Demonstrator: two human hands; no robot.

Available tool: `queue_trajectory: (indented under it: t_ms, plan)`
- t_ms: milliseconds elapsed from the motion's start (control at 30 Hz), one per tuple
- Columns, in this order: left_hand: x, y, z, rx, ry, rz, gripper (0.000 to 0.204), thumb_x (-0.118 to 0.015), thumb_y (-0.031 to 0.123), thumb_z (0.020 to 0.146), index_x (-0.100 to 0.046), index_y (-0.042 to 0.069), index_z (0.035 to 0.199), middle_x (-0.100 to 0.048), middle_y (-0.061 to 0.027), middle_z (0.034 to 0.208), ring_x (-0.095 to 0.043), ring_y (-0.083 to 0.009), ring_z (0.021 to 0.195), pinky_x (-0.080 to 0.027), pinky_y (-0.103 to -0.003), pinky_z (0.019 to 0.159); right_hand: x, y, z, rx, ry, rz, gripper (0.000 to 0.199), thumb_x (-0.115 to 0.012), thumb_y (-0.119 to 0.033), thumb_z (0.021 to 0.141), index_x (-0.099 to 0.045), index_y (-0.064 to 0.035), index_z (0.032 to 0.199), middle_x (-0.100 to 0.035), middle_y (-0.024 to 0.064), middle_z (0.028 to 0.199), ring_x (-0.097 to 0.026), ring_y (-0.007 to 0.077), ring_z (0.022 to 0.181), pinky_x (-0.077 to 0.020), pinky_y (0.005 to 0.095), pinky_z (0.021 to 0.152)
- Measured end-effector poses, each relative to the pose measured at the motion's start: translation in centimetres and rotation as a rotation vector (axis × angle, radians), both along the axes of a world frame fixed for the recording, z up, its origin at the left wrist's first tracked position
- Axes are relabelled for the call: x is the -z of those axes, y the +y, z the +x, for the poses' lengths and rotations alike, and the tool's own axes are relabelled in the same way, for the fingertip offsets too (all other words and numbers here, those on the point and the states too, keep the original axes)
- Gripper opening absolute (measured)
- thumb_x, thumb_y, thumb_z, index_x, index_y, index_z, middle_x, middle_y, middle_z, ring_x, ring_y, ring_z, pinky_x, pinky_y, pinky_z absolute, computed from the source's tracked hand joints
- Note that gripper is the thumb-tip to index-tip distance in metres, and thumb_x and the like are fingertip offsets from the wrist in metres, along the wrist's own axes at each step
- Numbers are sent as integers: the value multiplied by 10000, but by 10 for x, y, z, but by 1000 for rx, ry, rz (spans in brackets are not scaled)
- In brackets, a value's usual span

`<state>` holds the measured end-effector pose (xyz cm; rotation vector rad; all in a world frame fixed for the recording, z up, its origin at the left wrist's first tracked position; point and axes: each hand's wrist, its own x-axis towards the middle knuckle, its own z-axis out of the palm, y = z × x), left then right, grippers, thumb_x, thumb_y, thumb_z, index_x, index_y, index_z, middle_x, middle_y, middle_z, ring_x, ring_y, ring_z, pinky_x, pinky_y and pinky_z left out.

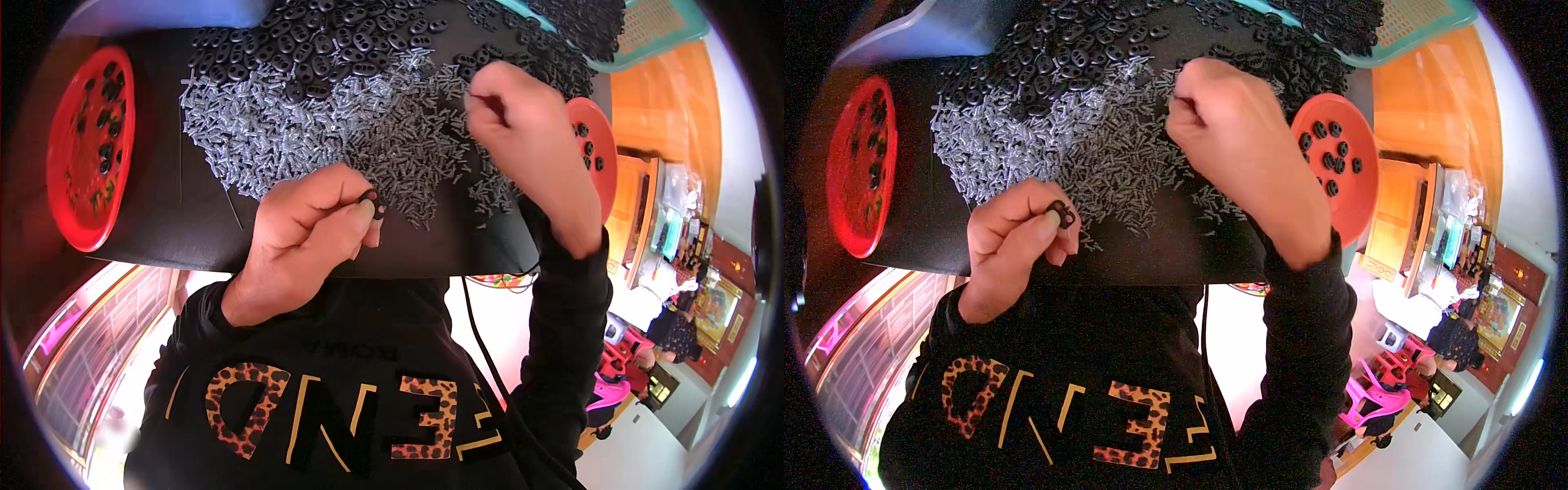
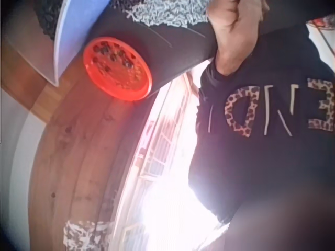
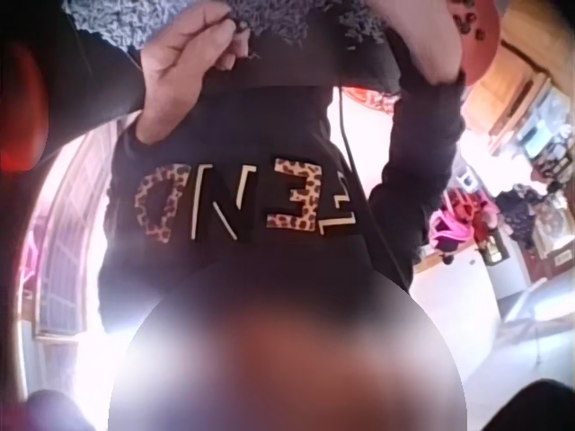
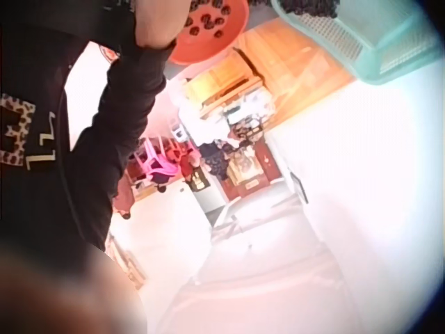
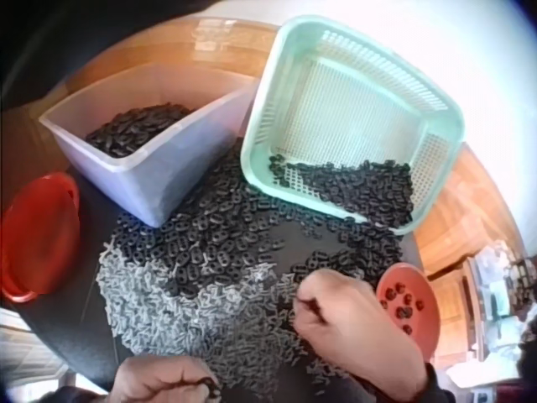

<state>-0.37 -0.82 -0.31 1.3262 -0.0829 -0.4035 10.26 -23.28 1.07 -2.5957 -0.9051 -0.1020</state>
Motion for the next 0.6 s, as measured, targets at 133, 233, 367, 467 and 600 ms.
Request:
queue_trajectory:
  t_ms: [133,233,367,467,600]
  plan:
    - [0,0,-3,-69,64,-179,123,-454,43,928,-564,-1,895,-585,-23,773,-479,-39,644,-400,-194,586,-30,16,-27,220,342,369,85,-597,55,748,-546,14,802,-575,93,710,-544,133,597,-427,241,555]
    - [-1,-2,-4,-60,-4,-140,152,-431,90,913,-539,-3,859,-581,-94,787,-498,-102,598,-416,-220,538,-34,28,-41,186,476,693,148,-528,102,834,-607,24,930,-561,-7,820,-468,10,620,-342,158,519]
    - [-6,-3,-8,-86,9,-127,149,-427,94,919,-534,4,867,-581,-95,793,-494,-100,597,-424,-228,556,-39,34,-51,-26,557,655,209,-565,83,846,-615,31,1042,-564,18,814,-475,21,596,-346,154,505]
    - [-10,-1,-11,-83,40,-189,120,-453,41,937,-558,-11,913,-589,-32,791,-500,-46,656,-423,-197,599,-43,41,-60,-13,678,741,102,-584,49,853,-615,47,950,-568,31,793,-484,30,591,-347,159,489]
    - [-12,-1,-14,-65,6,-185,114,-469,54,945,-557,-10,910,-592,-28,789,-508,-43,659,-431,-196,591,-48,46,-63,-33,761,756,51,-581,3,874,-607,45,886,-562,31,743,-491,43,598,-359,171,508]
